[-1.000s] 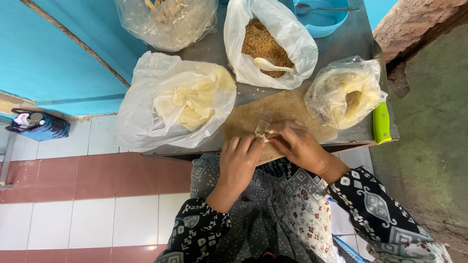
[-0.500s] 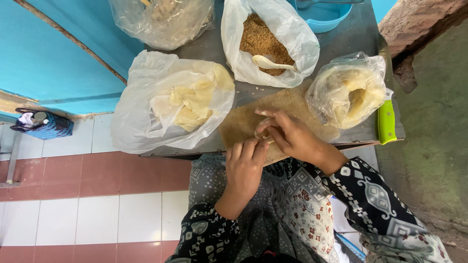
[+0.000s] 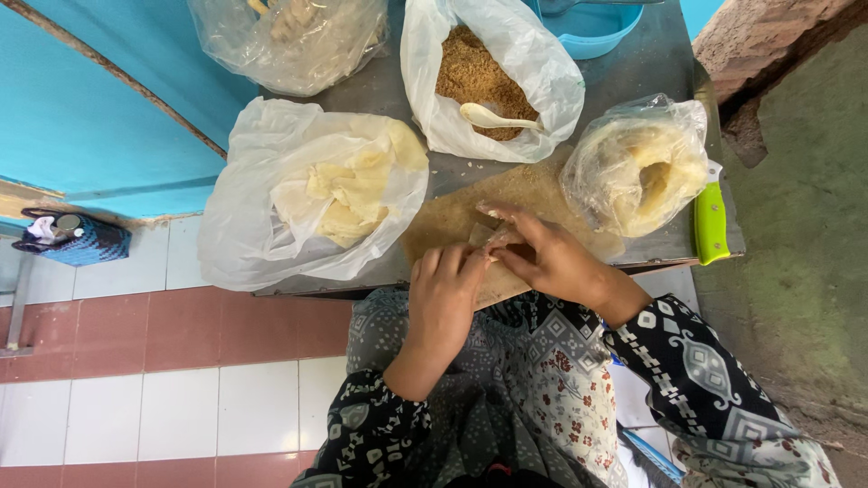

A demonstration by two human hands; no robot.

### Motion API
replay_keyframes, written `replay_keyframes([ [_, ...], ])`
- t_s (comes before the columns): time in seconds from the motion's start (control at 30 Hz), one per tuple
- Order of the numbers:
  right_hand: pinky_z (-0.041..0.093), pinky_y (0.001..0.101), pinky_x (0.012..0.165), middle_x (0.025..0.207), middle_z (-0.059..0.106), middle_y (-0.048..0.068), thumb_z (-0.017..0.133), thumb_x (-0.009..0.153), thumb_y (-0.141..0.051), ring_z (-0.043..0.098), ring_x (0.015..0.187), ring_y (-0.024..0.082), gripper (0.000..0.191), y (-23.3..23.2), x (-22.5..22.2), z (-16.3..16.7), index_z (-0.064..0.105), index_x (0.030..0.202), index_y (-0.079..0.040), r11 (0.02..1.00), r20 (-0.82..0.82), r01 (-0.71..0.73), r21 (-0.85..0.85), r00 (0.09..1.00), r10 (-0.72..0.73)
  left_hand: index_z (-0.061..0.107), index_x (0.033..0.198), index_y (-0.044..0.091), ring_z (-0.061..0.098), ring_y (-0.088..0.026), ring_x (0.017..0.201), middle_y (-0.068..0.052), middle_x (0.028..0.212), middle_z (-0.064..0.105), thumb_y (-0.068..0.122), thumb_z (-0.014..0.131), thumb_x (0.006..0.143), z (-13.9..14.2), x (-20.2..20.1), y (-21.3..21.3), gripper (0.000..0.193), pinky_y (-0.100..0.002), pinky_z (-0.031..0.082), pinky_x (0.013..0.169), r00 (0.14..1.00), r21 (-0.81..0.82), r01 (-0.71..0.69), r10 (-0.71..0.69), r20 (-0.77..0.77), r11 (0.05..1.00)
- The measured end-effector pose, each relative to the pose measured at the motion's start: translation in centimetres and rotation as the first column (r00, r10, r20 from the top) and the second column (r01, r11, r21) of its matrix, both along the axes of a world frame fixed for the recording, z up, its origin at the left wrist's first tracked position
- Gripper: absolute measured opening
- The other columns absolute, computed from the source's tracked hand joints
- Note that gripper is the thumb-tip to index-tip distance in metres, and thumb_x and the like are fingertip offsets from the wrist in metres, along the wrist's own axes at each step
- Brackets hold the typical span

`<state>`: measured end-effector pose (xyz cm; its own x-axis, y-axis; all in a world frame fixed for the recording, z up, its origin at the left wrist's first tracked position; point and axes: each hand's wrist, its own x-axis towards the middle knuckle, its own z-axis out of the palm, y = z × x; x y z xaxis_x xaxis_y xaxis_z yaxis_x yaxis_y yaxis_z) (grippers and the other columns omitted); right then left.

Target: The person sits at a low table and wraps snacks by hand. They take thin square wrappers from a plastic bag, spoon brown filling from another bag onto a wrapper, fold the wrapper over the filling, and place the finished wrapped piece aside, repeating the cycle.

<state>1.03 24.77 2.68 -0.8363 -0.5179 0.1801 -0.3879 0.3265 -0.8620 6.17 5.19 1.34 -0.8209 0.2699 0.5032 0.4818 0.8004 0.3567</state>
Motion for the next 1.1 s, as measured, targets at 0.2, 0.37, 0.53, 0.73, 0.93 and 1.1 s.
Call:
replay_keyframes([
  [0.2, 0.059, 0.0324, 0.085, 0.111, 0.072, 0.01, 0.074, 0.09, -0.002, 0.074, 0.1, 0.022, 0.052, 0.3, 0.4, -0.7, 0.057, 0.139, -0.007, 0.999, -0.117, 0.046, -0.026, 0.992, -0.049, 0.07, 0.11, 0.01, 0.06, -0.025, 0.102, -0.003, 0.108, 0.064, 0.012, 0.068, 0.087, 0.4, -0.6, -1.3, 0.023, -0.041, 0.049, 0.09, 0.992, -0.123, 0.127, -0.127, 0.009, 0.984],
  [0.37, 0.051, 0.0405, 0.092, 0.114, 0.068, 0.011, 0.082, 0.079, -0.007, 0.066, 0.107, 0.031, 0.054, 0.5, 1.0, -0.4, 0.062, 0.129, -0.007, 0.996, -0.449, 0.074, 0.053, 0.893, -0.043, 0.07, 0.124, 0.007, 0.06, -0.023, 0.1, -0.003, 0.107, 0.066, 0.01, 0.067, 0.09, 0.5, -0.2, -1.8, 0.034, -0.039, 0.048, 0.089, 0.984, -0.074, 0.159, -0.164, -0.072, 0.985],
  [0.53, 0.046, 0.0441, 0.094, 0.097, 0.073, 0.003, 0.081, 0.081, -0.008, 0.068, 0.103, 0.029, 0.05, -0.1, 1.2, 0.0, 0.062, 0.128, -0.006, 0.98, -0.439, 0.136, 0.147, 0.897, -0.059, 0.071, 0.114, 0.01, 0.061, -0.022, 0.097, -0.002, 0.107, 0.069, 0.021, 0.071, 0.097, 0.3, -0.4, -1.6, 0.02, -0.04, 0.047, 0.085, 0.986, 0.002, 0.145, -0.145, -0.078, 0.989],
  [0.73, 0.055, 0.0365, 0.074, 0.084, 0.073, 0.008, 0.07, 0.084, -0.005, 0.073, 0.082, 0.026, 0.044, -1.3, 0.3, 1.5, 0.053, 0.124, -0.001, 0.956, 0.073, 0.238, 0.171, 0.965, -0.253, 0.074, 0.102, 0.011, 0.06, -0.029, 0.091, -0.006, 0.099, 0.069, 0.016, 0.073, 0.094, 0.3, -1.4, -1.7, 0.01, -0.042, 0.048, 0.082, 0.986, 0.177, 0.094, -0.116, 0.118, 0.98],
  [0.93, 0.054, 0.0394, 0.071, 0.082, 0.069, 0.012, 0.071, 0.085, -0.001, 0.07, 0.082, 0.03, 0.041, -3.1, -1.4, 1.8, 0.054, 0.121, 0.0, 0.913, -0.067, 0.276, 0.302, 0.961, -0.268, 0.066, 0.093, 0.009, 0.063, -0.03, 0.087, -0.003, 0.089, 0.069, 0.016, 0.076, 0.089, 0.9, -3.2, -1.1, 0.014, -0.045, 0.048, 0.08, 0.933, 0.152, -0.03, -0.027, 0.359, 0.988],
  [1.1, 0.056, 0.0389, 0.073, 0.093, 0.069, 0.013, 0.07, 0.083, 0.001, 0.072, 0.086, 0.03, 0.047, -2.5, -0.7, 1.1, 0.053, 0.127, -0.001, 0.976, -0.101, 0.178, 0.126, 0.981, -0.166, 0.07, 0.089, 0.011, 0.06, -0.03, 0.086, -0.005, 0.086, 0.065, 0.017, 0.078, 0.082, 1.1, -2.4, -1.0, 0.012, -0.045, 0.046, 0.078, 0.985, 0.115, -0.031, 0.011, 0.172, 0.993],
])
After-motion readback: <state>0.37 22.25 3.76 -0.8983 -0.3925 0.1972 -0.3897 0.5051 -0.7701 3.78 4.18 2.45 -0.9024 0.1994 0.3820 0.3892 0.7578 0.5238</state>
